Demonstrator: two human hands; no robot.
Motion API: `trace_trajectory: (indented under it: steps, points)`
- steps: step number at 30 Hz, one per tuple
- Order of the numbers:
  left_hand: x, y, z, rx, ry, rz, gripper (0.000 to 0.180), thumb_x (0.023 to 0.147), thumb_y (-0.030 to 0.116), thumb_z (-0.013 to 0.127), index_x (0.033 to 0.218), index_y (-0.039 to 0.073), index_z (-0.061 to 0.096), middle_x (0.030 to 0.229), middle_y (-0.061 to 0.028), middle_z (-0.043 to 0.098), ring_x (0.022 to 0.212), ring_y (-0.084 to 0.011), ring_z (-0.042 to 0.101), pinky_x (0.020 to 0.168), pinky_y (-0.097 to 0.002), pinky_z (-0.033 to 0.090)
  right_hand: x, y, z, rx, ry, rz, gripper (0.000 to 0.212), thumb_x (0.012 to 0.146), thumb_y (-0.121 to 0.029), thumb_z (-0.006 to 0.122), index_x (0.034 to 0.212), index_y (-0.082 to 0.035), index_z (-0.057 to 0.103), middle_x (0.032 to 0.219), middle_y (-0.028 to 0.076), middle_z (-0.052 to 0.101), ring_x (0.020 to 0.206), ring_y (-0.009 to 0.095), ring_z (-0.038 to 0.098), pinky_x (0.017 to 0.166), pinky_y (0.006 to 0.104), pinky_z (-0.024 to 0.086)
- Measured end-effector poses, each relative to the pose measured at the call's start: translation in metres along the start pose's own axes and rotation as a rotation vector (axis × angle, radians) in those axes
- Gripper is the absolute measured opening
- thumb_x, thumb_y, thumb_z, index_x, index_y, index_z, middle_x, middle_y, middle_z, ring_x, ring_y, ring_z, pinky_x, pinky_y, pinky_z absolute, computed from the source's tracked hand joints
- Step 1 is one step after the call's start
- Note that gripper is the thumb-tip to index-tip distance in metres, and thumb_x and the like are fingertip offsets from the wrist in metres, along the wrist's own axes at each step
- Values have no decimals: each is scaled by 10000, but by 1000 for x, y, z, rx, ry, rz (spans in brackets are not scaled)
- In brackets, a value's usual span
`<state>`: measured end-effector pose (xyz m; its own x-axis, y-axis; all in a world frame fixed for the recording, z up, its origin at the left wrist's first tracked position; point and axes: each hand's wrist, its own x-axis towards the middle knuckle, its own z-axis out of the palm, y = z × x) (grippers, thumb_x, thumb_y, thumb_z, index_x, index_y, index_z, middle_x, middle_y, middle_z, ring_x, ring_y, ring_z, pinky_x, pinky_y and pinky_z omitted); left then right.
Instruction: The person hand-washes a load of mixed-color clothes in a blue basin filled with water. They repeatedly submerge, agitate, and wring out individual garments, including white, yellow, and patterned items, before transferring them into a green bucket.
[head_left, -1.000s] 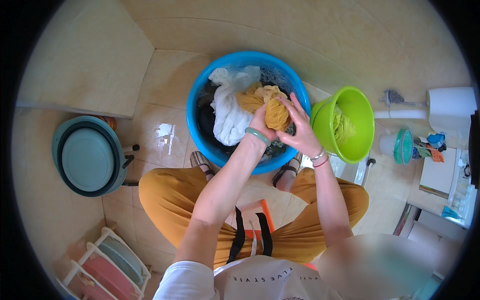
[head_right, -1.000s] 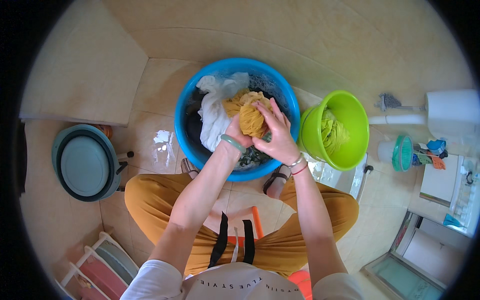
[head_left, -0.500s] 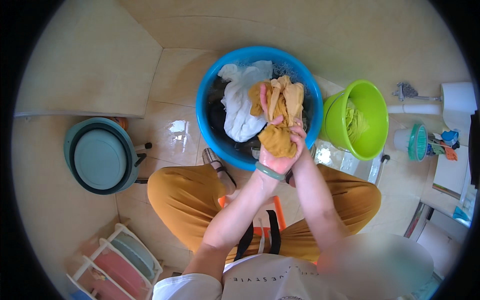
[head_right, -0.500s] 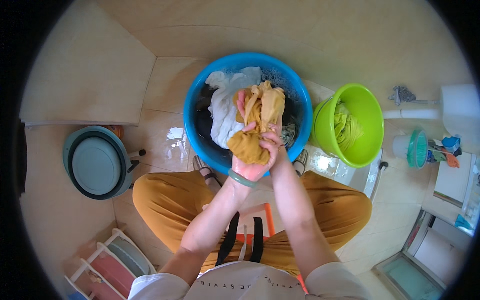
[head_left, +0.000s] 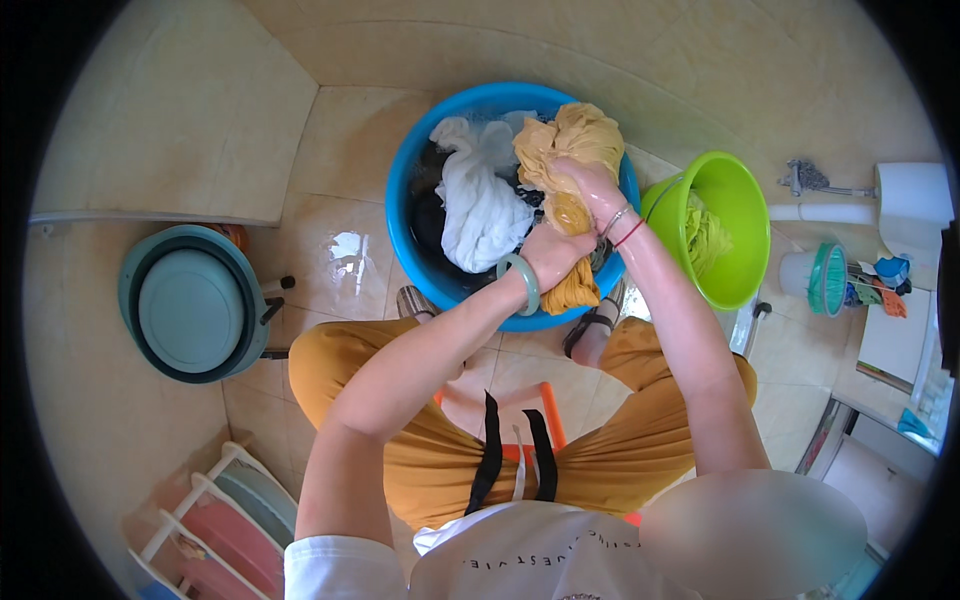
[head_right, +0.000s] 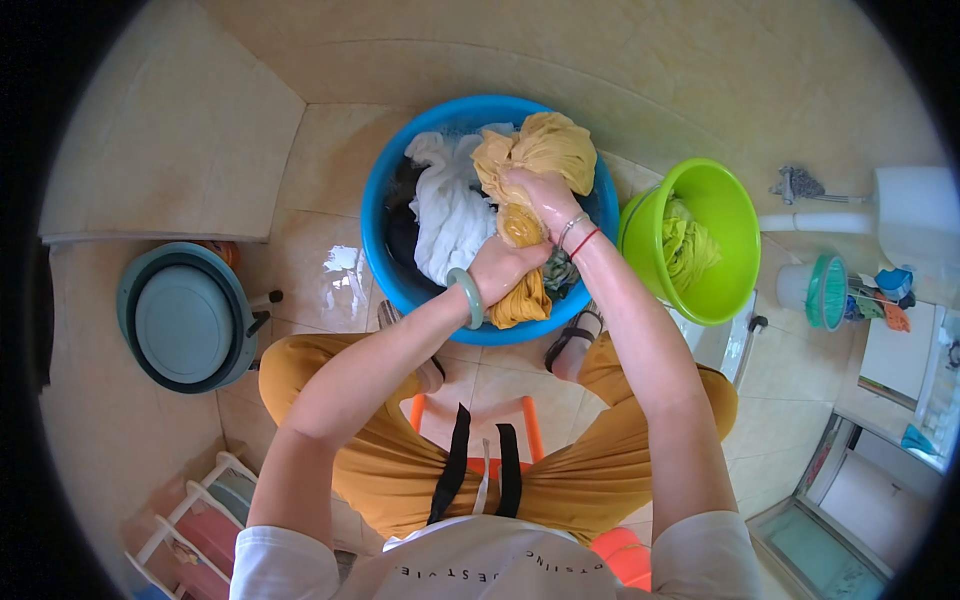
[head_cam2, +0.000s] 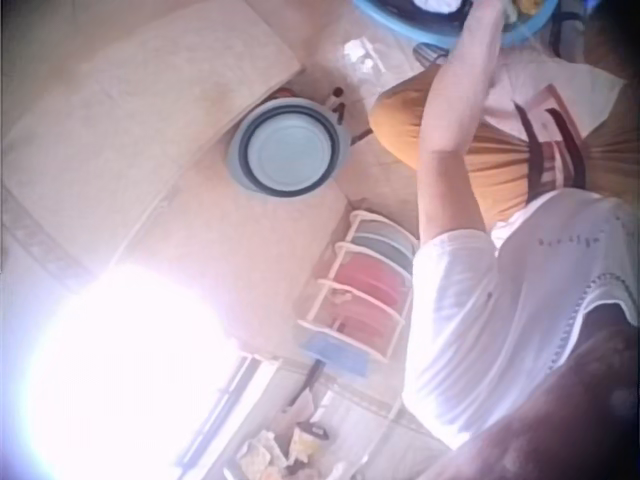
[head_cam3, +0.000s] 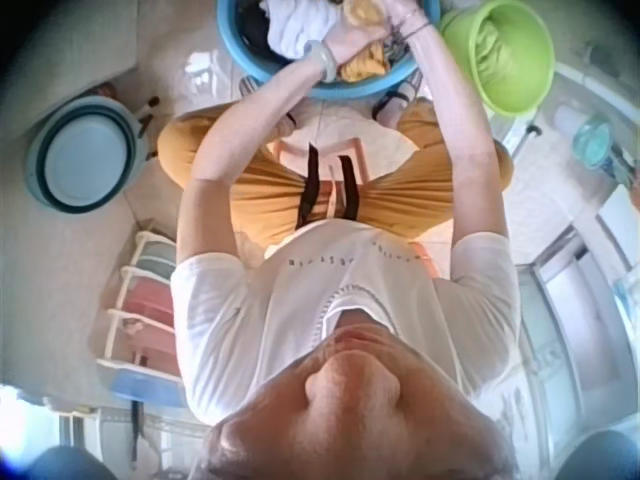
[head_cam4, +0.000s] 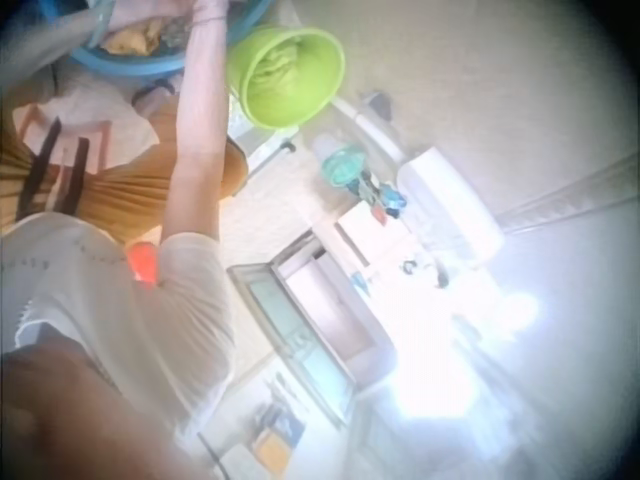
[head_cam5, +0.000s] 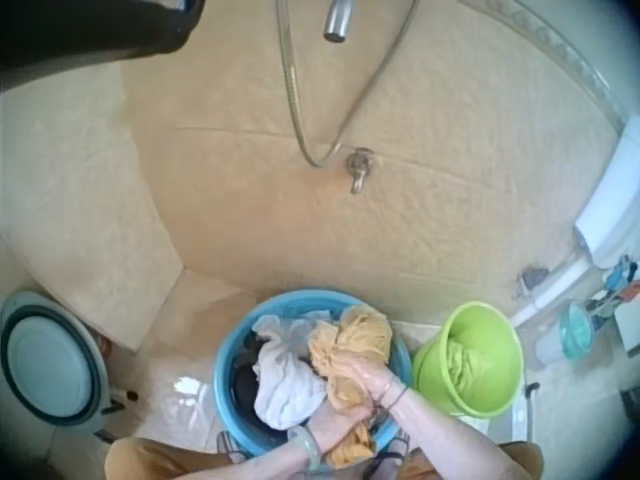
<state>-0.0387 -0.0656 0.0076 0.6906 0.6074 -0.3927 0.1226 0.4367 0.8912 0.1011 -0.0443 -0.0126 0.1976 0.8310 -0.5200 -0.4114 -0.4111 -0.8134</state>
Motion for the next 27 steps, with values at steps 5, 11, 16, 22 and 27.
trace_trajectory:
  steps: [5,11,16,22,27]
  points:
    - [16,-4,-1,490,-1,64,300,780,249,595,952,2,602,835,-165,647,801,-300,624,748,-369,477,12,3,0,-468,164,-174,381,815,-265,618,902,105,634,829,143,660,745,214,631,670,324,496]
    - [16,-8,2,677,24,-154,372,801,293,593,1014,-12,606,896,-187,666,895,-330,637,813,-379,481,14,12,11,-980,283,-150,412,808,-296,587,870,108,643,861,270,650,845,386,628,766,411,475]
    - [18,-56,-11,-137,-124,-34,734,807,424,640,1374,45,367,1284,-182,506,1171,-281,522,972,-379,412,25,40,-5,-779,306,-187,416,780,-315,653,862,93,656,872,243,665,876,339,643,771,381,486]
    - [15,-22,-50,-1040,-67,-320,860,842,636,523,1456,106,236,1449,-91,358,1294,-257,413,1068,-424,344,-36,-3,1,-280,-60,-148,468,747,-329,753,1002,50,653,991,112,684,853,127,642,747,265,508]
    - [28,-26,-36,-965,-119,-100,568,914,432,560,1358,99,439,1321,-101,528,1184,-251,532,1015,-394,427,-80,-18,27,-1602,45,-573,592,708,-441,782,1103,-20,650,1000,139,683,910,273,654,832,314,496]
